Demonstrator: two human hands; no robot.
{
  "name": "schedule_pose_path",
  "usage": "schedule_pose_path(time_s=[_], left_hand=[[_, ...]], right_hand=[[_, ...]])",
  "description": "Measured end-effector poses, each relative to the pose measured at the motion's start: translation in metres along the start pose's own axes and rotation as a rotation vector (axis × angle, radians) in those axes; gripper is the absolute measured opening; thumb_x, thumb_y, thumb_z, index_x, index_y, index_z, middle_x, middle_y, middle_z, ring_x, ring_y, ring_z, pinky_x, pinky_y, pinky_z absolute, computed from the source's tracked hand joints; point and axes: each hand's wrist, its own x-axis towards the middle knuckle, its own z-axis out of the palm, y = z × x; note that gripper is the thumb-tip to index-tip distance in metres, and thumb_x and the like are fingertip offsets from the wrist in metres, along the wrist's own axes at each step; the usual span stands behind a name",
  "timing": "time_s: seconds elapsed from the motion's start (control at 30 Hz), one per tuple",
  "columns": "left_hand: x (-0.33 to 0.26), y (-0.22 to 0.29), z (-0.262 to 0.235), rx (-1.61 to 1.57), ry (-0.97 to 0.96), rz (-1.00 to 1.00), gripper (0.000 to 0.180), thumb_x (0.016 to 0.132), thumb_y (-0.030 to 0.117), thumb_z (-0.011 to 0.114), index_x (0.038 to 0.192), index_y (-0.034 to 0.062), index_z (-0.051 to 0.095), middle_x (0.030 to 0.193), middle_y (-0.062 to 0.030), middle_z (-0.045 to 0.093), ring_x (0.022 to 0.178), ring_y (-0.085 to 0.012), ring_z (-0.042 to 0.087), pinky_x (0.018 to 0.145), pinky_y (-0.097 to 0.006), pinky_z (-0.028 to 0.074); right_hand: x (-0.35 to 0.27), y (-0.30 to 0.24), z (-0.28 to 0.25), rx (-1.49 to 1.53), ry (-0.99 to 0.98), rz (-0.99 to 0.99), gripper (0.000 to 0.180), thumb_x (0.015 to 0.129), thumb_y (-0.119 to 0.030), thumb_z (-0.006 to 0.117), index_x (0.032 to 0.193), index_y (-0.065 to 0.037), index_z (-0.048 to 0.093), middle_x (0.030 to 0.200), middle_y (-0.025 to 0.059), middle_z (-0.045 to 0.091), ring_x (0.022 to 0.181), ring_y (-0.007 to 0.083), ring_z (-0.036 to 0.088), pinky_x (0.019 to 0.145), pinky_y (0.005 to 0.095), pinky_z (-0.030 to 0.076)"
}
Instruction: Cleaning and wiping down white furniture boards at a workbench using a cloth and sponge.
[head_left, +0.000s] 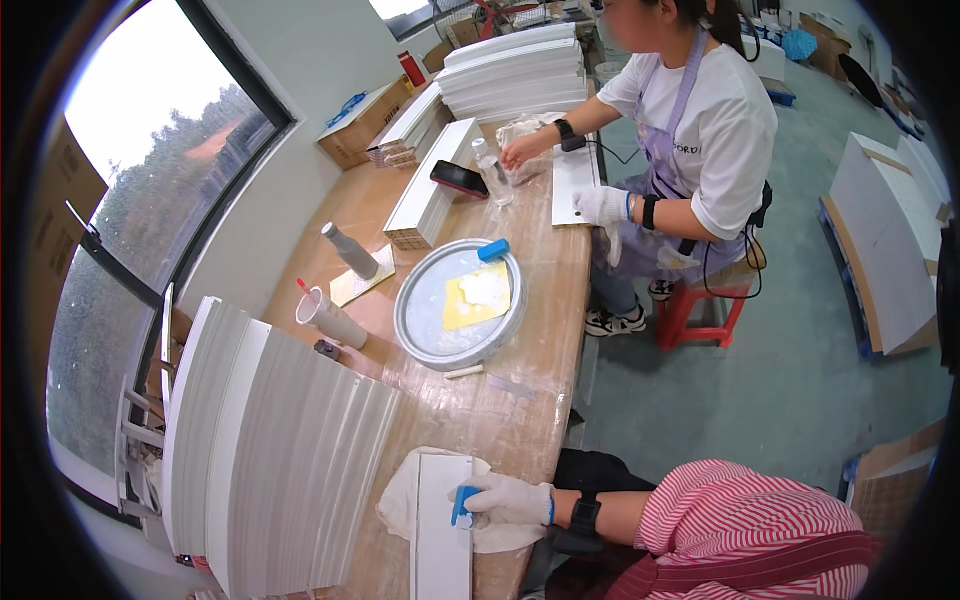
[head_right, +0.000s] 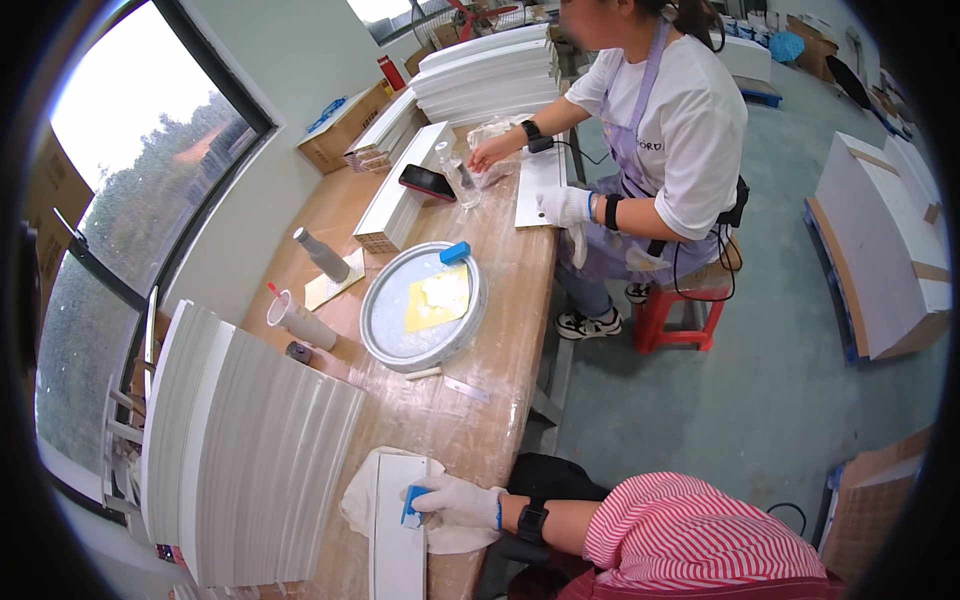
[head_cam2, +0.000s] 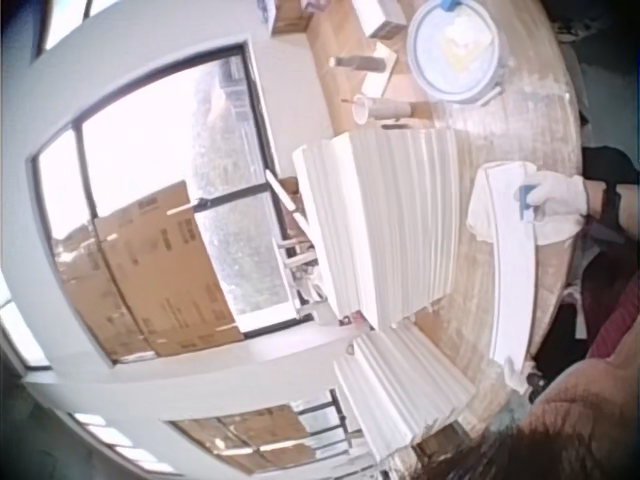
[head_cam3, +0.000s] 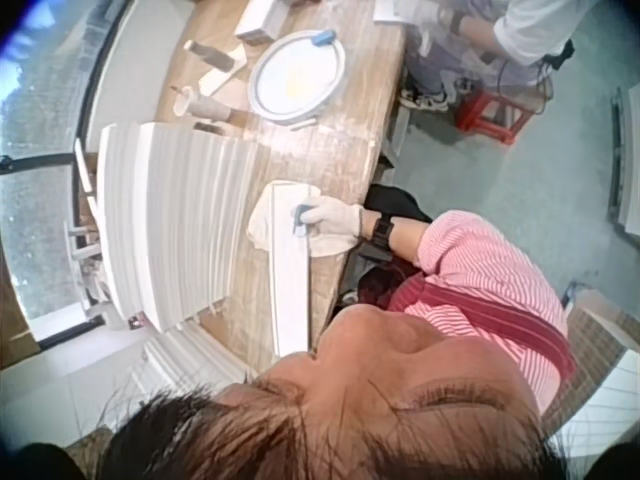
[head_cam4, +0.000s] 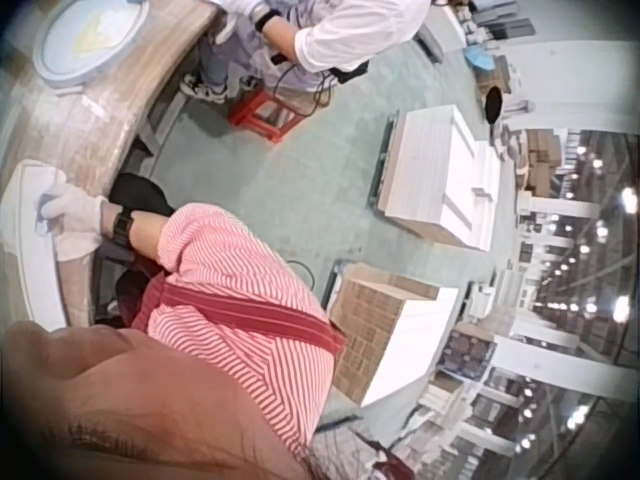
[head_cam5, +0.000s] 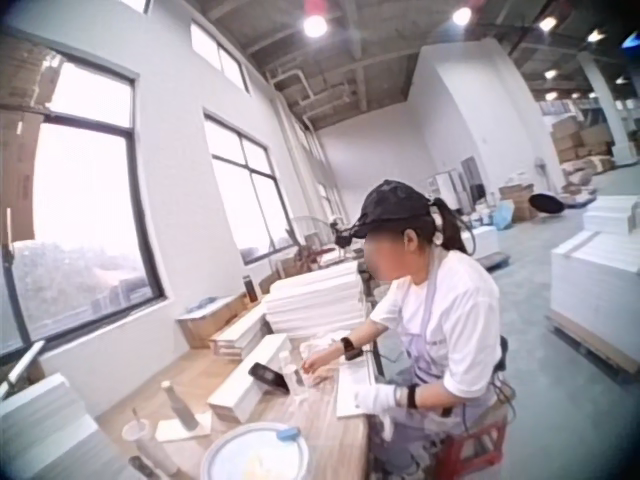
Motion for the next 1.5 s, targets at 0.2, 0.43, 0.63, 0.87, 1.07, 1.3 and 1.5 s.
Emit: schedule_pose_path(time_s=[0.2,0.43,0.63,0.87,1.07,1.3,1.5], left_hand=[[-0.018,0.005,0.005,-0.099,0.075,-0.018,0.049,0.096,0.053,0.060,0.107,0.0060,0.069,0.066,-0.0080,0.059,0.044,-0.0215,0.048,0.036,-0.032,0.034],[0.092,-0.035,-0.112,0.360,-0.416,0.199,0.053,0.095,0.057,0.061,0.108,0.0063,0.069,0.066,-0.0057,0.058,0.046,-0.0213,0.047,0.038,-0.032,0.033],[-0.039,0.004,0.031,-0.038,0.117,0.045,0.054,0.093,0.058,0.062,0.109,0.0061,0.070,0.066,-0.0049,0.059,0.050,-0.0209,0.050,0.043,-0.032,0.038],[0.048,-0.032,-0.048,-0.556,-0.219,0.266,0.052,0.099,0.030,0.063,0.144,0.0047,0.054,0.125,-0.0145,0.066,0.108,-0.0301,0.064,0.088,-0.038,0.052],[-0.023,-0.019,0.056,0.633,0.392,1.122,0.062,0.089,0.032,0.071,0.141,0.0016,0.057,0.140,-0.0203,0.061,0.128,-0.0405,0.057,0.118,-0.053,0.036],[-0.054,0.002,0.072,0.160,0.009,0.985,0.086,0.100,0.075,0.034,0.150,0.0063,0.050,0.145,-0.0121,0.059,0.131,-0.0370,0.053,0.110,-0.053,0.043],[-0.110,0.015,0.073,0.436,0.117,0.893,0.087,0.096,0.072,0.040,0.157,0.0093,0.041,0.149,-0.0163,0.054,0.125,-0.0394,0.057,0.104,-0.050,0.049]], right_hand=[[0.004,-0.002,0.003,-0.047,-0.010,0.030,0.043,0.100,-0.013,0.064,0.139,0.002,0.055,0.115,0.0048,0.066,0.105,0.0150,0.063,0.090,0.0325,0.051],[0.004,-0.004,0.015,-0.096,-0.007,0.049,0.042,0.099,-0.020,0.065,0.137,-0.001,0.060,0.108,0.0021,0.068,0.095,0.0113,0.061,0.083,0.0285,0.049],[0.000,-0.001,0.003,-0.104,0.013,0.023,0.044,0.098,-0.017,0.066,0.138,0.000,0.058,0.111,0.0039,0.068,0.097,0.0140,0.063,0.084,0.0303,0.050],[0.005,0.009,0.010,-0.086,0.042,-0.103,0.029,0.097,-0.012,0.066,0.125,-0.004,0.065,0.108,0.0033,0.069,0.103,0.0159,0.065,0.097,0.0347,0.052],[-0.004,-0.014,0.048,-0.022,0.082,-0.169,0.020,0.095,-0.011,0.064,0.114,-0.005,0.064,0.106,0.0078,0.070,0.101,0.0225,0.068,0.101,0.0415,0.053],[-0.022,0.010,0.146,-0.299,-0.103,-0.035,0.040,0.099,-0.010,0.059,0.137,0.002,0.054,0.114,0.0126,0.069,0.101,0.0237,0.069,0.086,0.0361,0.058],[-0.050,0.086,0.254,-1.048,-0.208,-0.085,0.050,0.090,-0.002,0.068,0.138,-0.001,0.053,0.114,0.0105,0.070,0.101,0.0166,0.067,0.086,0.0319,0.056]])
